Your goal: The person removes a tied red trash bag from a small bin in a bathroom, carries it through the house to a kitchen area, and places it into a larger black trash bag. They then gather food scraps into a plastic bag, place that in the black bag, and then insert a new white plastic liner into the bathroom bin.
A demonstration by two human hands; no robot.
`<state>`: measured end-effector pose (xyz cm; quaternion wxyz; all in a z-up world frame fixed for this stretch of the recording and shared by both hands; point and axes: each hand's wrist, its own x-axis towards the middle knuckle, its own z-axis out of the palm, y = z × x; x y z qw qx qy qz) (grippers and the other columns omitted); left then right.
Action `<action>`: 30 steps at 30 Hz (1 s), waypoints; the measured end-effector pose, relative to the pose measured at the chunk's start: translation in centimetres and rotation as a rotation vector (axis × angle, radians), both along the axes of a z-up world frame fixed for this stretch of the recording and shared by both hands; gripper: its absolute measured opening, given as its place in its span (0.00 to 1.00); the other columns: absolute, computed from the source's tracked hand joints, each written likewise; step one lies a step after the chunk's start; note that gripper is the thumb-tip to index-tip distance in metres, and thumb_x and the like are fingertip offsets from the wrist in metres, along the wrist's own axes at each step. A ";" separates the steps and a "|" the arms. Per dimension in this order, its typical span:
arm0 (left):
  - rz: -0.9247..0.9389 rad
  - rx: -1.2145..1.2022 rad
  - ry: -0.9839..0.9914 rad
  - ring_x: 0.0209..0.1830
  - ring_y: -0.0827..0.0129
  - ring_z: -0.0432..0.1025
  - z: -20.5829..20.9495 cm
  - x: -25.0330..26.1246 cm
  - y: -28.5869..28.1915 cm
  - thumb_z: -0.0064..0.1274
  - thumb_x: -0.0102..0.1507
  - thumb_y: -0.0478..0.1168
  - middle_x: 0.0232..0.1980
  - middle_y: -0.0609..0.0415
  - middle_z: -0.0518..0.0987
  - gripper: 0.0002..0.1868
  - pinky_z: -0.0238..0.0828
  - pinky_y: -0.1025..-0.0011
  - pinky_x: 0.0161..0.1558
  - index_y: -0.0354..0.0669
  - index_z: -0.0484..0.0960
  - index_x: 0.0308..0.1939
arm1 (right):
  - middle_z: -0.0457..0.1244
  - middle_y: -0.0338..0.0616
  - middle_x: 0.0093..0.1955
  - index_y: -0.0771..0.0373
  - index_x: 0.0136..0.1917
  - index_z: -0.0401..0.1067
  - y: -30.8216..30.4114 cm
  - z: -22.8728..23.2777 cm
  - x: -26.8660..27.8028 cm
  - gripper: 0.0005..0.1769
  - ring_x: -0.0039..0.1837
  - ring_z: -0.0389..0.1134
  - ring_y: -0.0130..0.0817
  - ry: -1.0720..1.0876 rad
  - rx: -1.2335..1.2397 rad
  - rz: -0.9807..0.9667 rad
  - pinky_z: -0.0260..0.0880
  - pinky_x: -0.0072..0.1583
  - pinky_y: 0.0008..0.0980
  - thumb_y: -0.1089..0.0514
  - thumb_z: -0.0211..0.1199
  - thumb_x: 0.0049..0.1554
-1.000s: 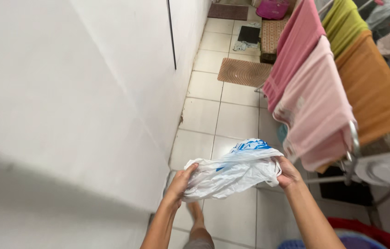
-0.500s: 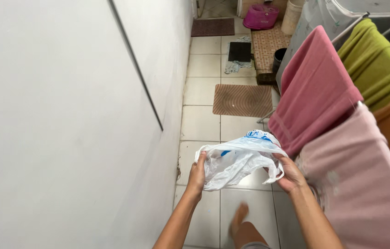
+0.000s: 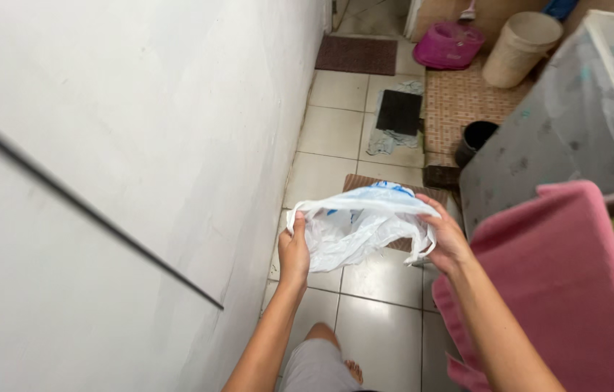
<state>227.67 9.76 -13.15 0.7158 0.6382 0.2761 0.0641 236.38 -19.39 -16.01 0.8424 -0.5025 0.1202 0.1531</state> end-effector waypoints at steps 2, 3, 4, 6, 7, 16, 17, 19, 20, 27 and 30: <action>0.031 0.040 -0.044 0.42 0.70 0.75 -0.2 5.9 0.2 0.42 0.68 0.62 0.42 0.49 0.83 0.33 0.72 0.72 0.46 0.31 0.82 0.48 | 0.66 0.45 0.63 0.57 0.69 0.66 0.6 0.4 5.3 0.25 0.60 0.70 0.35 -0.024 -0.055 0.039 0.73 0.57 0.34 0.67 0.55 0.58; 0.067 0.052 -0.044 0.41 0.69 0.75 -0.2 9.1 0.3 0.42 0.69 0.61 0.42 0.49 0.83 0.33 0.71 0.71 0.46 0.31 0.82 0.49 | 0.66 0.45 0.63 0.58 0.69 0.66 0.8 0.6 8.3 0.26 0.60 0.69 0.35 -0.042 -0.082 0.051 0.73 0.57 0.33 0.68 0.56 0.58; 0.094 0.059 -0.041 0.41 0.68 0.74 -0.3 12.2 0.4 0.42 0.69 0.60 0.42 0.49 0.83 0.32 0.71 0.69 0.46 0.31 0.83 0.49 | 0.66 0.45 0.62 0.57 0.69 0.67 0.9 0.8 11.1 0.26 0.59 0.70 0.35 -0.053 -0.100 0.044 0.72 0.57 0.33 0.68 0.56 0.58; 0.089 0.009 -0.099 0.44 0.69 0.74 -0.3 18.1 0.5 0.41 0.69 0.59 0.44 0.52 0.83 0.31 0.70 0.70 0.48 0.34 0.82 0.52 | 0.67 0.45 0.60 0.57 0.69 0.68 1.2 0.8 16.6 0.26 0.58 0.70 0.35 -0.067 -0.138 0.026 0.72 0.56 0.32 0.69 0.56 0.57; 0.057 -0.050 -0.159 0.46 0.71 0.75 -0.2 21.1 0.6 0.39 0.68 0.59 0.47 0.54 0.83 0.30 0.70 0.72 0.50 0.36 0.82 0.54 | 0.67 0.45 0.59 0.57 0.68 0.69 1.1 0.7 19.2 0.26 0.58 0.69 0.35 -0.039 -0.137 0.006 0.71 0.55 0.33 0.68 0.56 0.57; -0.140 0.082 -0.146 0.42 0.70 0.76 3.1 53.9 -4.7 0.41 0.72 0.54 0.43 0.51 0.84 0.26 0.71 0.70 0.47 0.36 0.85 0.52 | 0.68 0.45 0.60 0.62 0.67 0.69 -4.9 -0.9 45.4 0.19 0.59 0.70 0.32 -0.101 -0.138 -0.272 0.72 0.58 0.31 0.65 0.57 0.62; -0.148 0.100 -0.127 0.42 0.70 0.76 3.1 57.2 -5.3 0.42 0.72 0.53 0.43 0.51 0.85 0.25 0.72 0.69 0.46 0.35 0.85 0.51 | 0.68 0.45 0.60 0.63 0.67 0.69 -5.8 -1.3 48.1 0.19 0.59 0.70 0.33 -0.113 -0.163 -0.302 0.72 0.58 0.32 0.65 0.57 0.63; -0.196 0.042 -0.183 0.43 0.72 0.76 2.8 63.7 -6.4 0.41 0.71 0.53 0.44 0.52 0.85 0.25 0.71 0.71 0.47 0.38 0.85 0.53 | 0.67 0.45 0.60 0.63 0.67 0.69 -7.6 -2.2 54.2 0.18 0.59 0.70 0.33 -0.136 -0.182 -0.349 0.72 0.59 0.32 0.66 0.56 0.63; -0.215 0.013 -0.213 0.43 0.73 0.76 2.7 66.8 -6.9 0.41 0.71 0.53 0.45 0.53 0.85 0.25 0.71 0.72 0.48 0.39 0.86 0.53 | 0.67 0.45 0.60 0.63 0.66 0.69 -8.3 -2.6 57.3 0.19 0.59 0.70 0.34 -0.148 -0.174 -0.368 0.72 0.59 0.33 0.67 0.56 0.62; 0.011 0.015 -0.160 0.39 0.69 0.76 -0.5 88.1 -7.6 0.41 0.71 0.53 0.41 0.49 0.85 0.26 0.72 0.69 0.45 0.31 0.84 0.47 | 0.68 0.47 0.59 0.63 0.66 0.68 -8.1 -1.8 82.2 0.19 0.57 0.72 0.37 -0.063 -0.141 -0.341 0.75 0.55 0.36 0.67 0.56 0.62; 0.092 0.011 -0.133 0.37 0.69 0.74 -1.5 96.4 -6.3 0.41 0.72 0.53 0.38 0.48 0.82 0.28 0.71 0.68 0.42 0.29 0.84 0.45 | 0.67 0.48 0.58 0.61 0.66 0.68 -6.2 0.2 93.2 0.21 0.55 0.72 0.37 -0.076 -0.197 -0.217 0.75 0.53 0.36 0.69 0.57 0.60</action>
